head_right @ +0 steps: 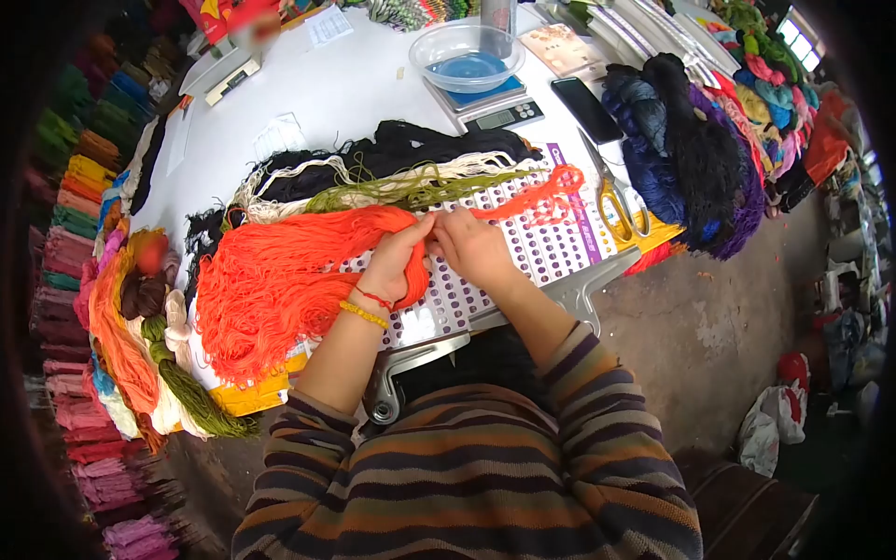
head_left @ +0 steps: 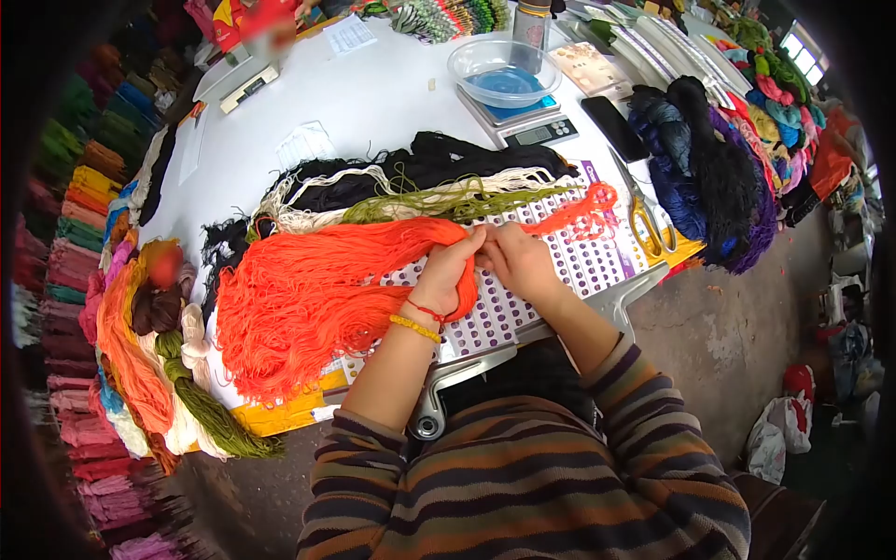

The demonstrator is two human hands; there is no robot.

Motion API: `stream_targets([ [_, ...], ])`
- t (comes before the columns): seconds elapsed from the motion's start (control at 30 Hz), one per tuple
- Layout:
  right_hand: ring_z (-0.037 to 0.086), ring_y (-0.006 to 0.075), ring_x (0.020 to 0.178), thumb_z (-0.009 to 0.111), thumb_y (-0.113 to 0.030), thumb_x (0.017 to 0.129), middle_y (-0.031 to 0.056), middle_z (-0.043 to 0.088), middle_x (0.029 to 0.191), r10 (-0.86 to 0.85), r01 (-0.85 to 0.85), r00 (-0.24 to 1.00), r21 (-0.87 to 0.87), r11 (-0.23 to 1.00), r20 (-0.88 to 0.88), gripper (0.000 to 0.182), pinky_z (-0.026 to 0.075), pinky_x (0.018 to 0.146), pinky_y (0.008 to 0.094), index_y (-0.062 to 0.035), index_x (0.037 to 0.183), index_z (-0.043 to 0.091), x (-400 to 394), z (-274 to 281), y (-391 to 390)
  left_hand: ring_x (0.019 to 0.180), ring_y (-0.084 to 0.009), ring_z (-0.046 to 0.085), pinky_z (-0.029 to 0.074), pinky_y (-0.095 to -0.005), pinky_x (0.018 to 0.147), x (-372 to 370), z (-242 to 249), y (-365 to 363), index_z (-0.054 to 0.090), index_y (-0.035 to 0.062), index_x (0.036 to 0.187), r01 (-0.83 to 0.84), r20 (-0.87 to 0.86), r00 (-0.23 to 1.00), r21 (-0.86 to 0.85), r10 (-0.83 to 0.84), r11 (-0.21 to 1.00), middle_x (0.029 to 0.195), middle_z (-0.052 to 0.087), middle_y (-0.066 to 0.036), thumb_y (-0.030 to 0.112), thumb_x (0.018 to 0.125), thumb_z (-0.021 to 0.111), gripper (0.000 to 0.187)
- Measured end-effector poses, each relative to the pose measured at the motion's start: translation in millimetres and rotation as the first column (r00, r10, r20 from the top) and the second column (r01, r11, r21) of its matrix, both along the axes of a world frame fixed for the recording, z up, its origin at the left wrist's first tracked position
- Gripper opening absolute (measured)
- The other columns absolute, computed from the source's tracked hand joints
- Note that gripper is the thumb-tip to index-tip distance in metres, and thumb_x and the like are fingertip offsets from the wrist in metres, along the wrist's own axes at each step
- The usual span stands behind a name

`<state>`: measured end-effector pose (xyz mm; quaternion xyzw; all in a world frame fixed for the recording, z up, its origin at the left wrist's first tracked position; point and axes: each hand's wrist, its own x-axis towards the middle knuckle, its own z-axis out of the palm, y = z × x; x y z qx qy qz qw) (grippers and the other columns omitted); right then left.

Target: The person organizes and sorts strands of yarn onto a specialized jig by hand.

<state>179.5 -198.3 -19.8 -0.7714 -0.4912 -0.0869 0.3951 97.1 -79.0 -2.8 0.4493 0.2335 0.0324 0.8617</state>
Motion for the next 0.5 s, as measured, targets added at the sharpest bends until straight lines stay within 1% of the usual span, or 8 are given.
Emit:
stream_targets([
  [0.07,0.058,0.0313,0.066,0.058,-0.018,0.076,0.0132,0.054,0.088,-0.042,0.040,0.999,-0.086,0.995,-0.017,0.026,0.047,0.057,0.0375,-0.0079,0.100,0.052,2.6,0.2,1.7,0.058,-0.0065,0.048,0.036,-0.0181,0.046,0.9,-6.5,0.4,0.062,0.0060,0.090,-0.198,-0.009,0.980,0.080,0.200,0.977,0.074,0.058,0.001,0.018,0.081,0.059,0.016],
  [0.13,0.059,0.0302,0.070,0.060,-0.025,0.072,0.0134,0.054,0.098,-0.106,0.108,0.994,-0.225,0.968,0.018,0.045,0.049,0.061,0.0373,-0.0052,0.111,0.047,0.1,3.5,5.3,0.054,-0.0057,0.044,0.034,-0.0177,0.045,-9.8,-9.0,14.5,0.063,0.0048,0.087,-0.299,-0.080,0.951,0.010,0.299,0.954,0.073,0.057,0.002,0.016,0.080,0.058,0.014],
  [0.17,0.059,0.0302,0.070,0.060,-0.025,0.072,0.0134,0.054,0.098,-0.109,0.110,0.994,-0.223,0.969,0.019,0.045,0.049,0.061,0.0373,-0.0052,0.111,0.047,-0.3,4.4,6.3,0.048,-0.0052,0.038,0.031,-0.0178,0.043,-14.5,-14.2,23.3,0.060,0.0068,0.076,-0.386,-0.081,0.920,-0.034,0.383,0.922,0.065,0.052,0.004,0.016,0.080,0.056,0.011],
  [0.27,0.059,0.0296,0.071,0.057,-0.025,0.074,0.0140,0.054,0.099,-0.132,0.130,0.991,-0.270,0.954,0.010,0.051,0.049,0.061,0.0373,-0.0055,0.119,0.042,0.5,3.4,7.2,0.041,-0.0049,0.029,0.027,-0.0187,0.040,-53.3,-20.9,66.3,0.043,0.0128,0.062,-0.455,-0.108,0.890,-0.244,0.442,0.857,0.054,0.038,0.006,0.014,0.077,0.053,0.018],
  [0.33,0.059,0.0298,0.069,0.056,-0.024,0.074,0.0140,0.054,0.098,-0.130,0.123,0.991,-0.301,0.946,-0.006,0.052,0.049,0.060,0.0374,-0.0055,0.120,0.042,0.5,6.6,5.7,0.039,-0.0062,0.029,0.025,-0.0189,0.037,-96.3,-0.5,103.8,0.041,0.0131,0.064,-0.444,0.037,0.876,-0.325,0.480,0.835,0.053,0.038,0.004,0.006,0.076,0.048,0.015],
  [0.43,0.058,0.0299,0.066,0.056,-0.024,0.074,0.0137,0.054,0.096,-0.126,0.126,0.992,-0.259,0.958,0.015,0.052,0.048,0.058,0.0374,-0.0058,0.121,0.042,0.1,1.9,5.8,0.042,-0.0059,0.028,0.025,-0.0180,0.038,-171.4,32.0,179.2,0.037,0.0138,0.062,-0.613,0.139,0.765,-0.146,0.629,0.777,0.052,0.035,0.004,0.003,0.074,0.047,0.019],
  [0.47,0.058,0.0299,0.066,0.056,-0.024,0.074,0.0136,0.054,0.095,-0.129,0.125,0.992,-0.269,0.955,0.002,0.052,0.048,0.058,0.0374,-0.0059,0.120,0.042,0.3,4.7,5.8,0.043,-0.0057,0.030,0.027,-0.0183,0.040,-192.4,47.8,201.5,0.037,0.0139,0.061,-0.719,0.234,0.695,0.187,0.680,0.670,0.052,0.034,0.004,0.004,0.075,0.045,0.019],
  [0.5,0.060,0.0275,0.070,0.054,-0.025,0.075,0.0120,0.055,0.097,-0.135,0.130,0.991,-0.312,0.941,0.006,0.051,0.049,0.059,0.0372,-0.0056,0.121,0.041,-0.6,8.4,5.4,0.045,-0.0058,0.033,0.028,-0.0193,0.041,-218.4,62.9,228.9,0.041,0.0136,0.062,-0.688,0.262,0.725,0.335,0.637,0.644,0.053,0.038,0.004,0.008,0.080,0.045,0.019],
])
